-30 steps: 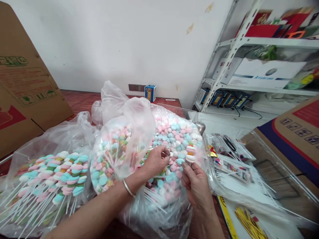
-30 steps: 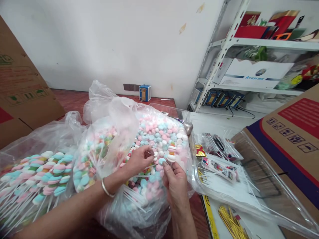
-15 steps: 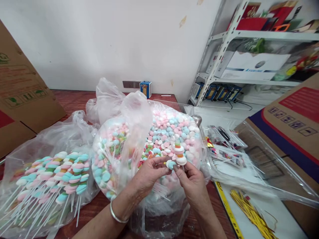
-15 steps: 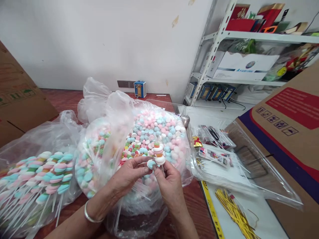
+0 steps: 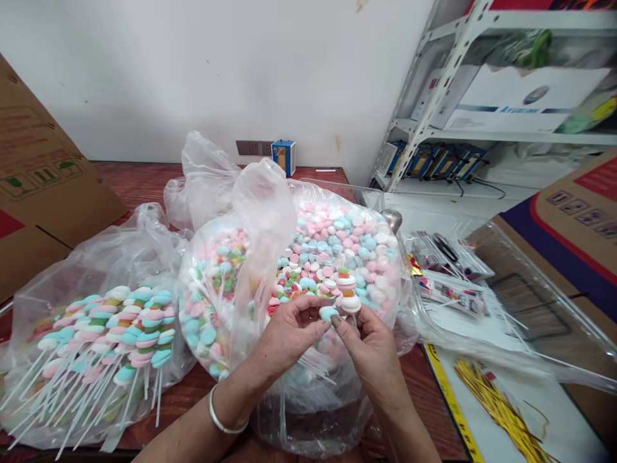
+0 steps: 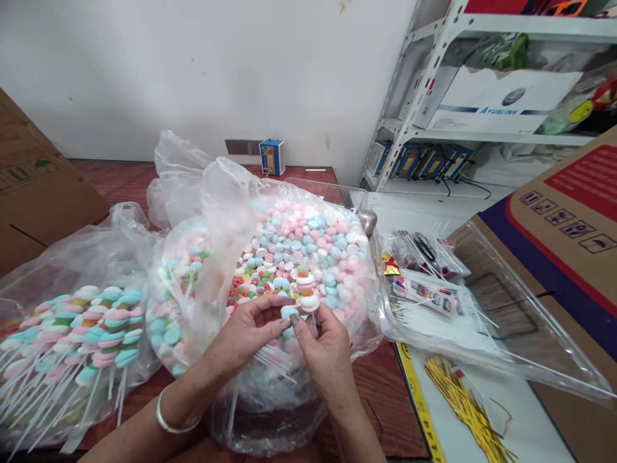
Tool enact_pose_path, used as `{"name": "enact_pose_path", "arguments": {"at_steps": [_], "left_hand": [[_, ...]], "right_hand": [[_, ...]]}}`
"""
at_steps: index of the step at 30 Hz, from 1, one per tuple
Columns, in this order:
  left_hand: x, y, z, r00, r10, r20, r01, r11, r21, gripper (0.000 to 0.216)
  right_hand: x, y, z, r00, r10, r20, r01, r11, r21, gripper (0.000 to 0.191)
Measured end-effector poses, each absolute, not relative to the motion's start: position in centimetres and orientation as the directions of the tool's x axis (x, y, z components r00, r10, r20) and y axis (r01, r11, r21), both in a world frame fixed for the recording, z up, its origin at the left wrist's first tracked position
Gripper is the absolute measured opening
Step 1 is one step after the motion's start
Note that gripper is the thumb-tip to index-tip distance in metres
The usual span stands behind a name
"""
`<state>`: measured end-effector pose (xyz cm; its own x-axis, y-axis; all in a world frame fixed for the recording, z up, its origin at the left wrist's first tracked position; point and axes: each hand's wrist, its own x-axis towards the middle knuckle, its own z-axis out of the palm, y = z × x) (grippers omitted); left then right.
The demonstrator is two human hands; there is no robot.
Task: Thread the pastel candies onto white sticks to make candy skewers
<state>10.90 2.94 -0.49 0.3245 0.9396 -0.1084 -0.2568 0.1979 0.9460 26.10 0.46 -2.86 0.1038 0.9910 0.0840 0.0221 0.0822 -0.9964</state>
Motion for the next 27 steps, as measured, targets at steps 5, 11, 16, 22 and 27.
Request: {"name": "enact_pose_path", "arguments": {"at_steps": [5,11,16,22,27], "left_hand": [[10.0,3.7,-1.5,0.149,0.967,-0.205,-0.215,0.234,0.948,0.044],[9.3,4.7,-1.4,-0.002,0.988,-0.155,-0.209,0.151,0.966,0.038],[9.5,4.7,-1.5,-0.008,0.995,-0.102,-0.208,0.098,0.973,0.041],[9.6,4.7,-1.7,-0.034,0.995,-0.089,-0.268,0.077,0.96,0.045],[9.6,4.6,-1.7,-0.046,0.997,-0.06,-0.232,0.048,0.972,0.039]], "right_hand": [[26.5,-1.3,-1.9,0.081,0.996,0.027,0.203,0.01,-0.979,0.036],[27.0,-4.0,-0.3,-0.189,0.976,-0.108,0.28,-0.052,-0.959,0.039],[26.5,-4.1,0.3,-0.185,0.963,-0.198,0.178,-0.165,-0.97,0.041],[26.3,-4.3,0.3,-0.201,0.912,-0.357,0.073,-0.349,-0.934,0.06],[25.7,-4.5,0.5,-0.22,0.867,-0.447,-0.033,-0.465,-0.885,0.072]]}}
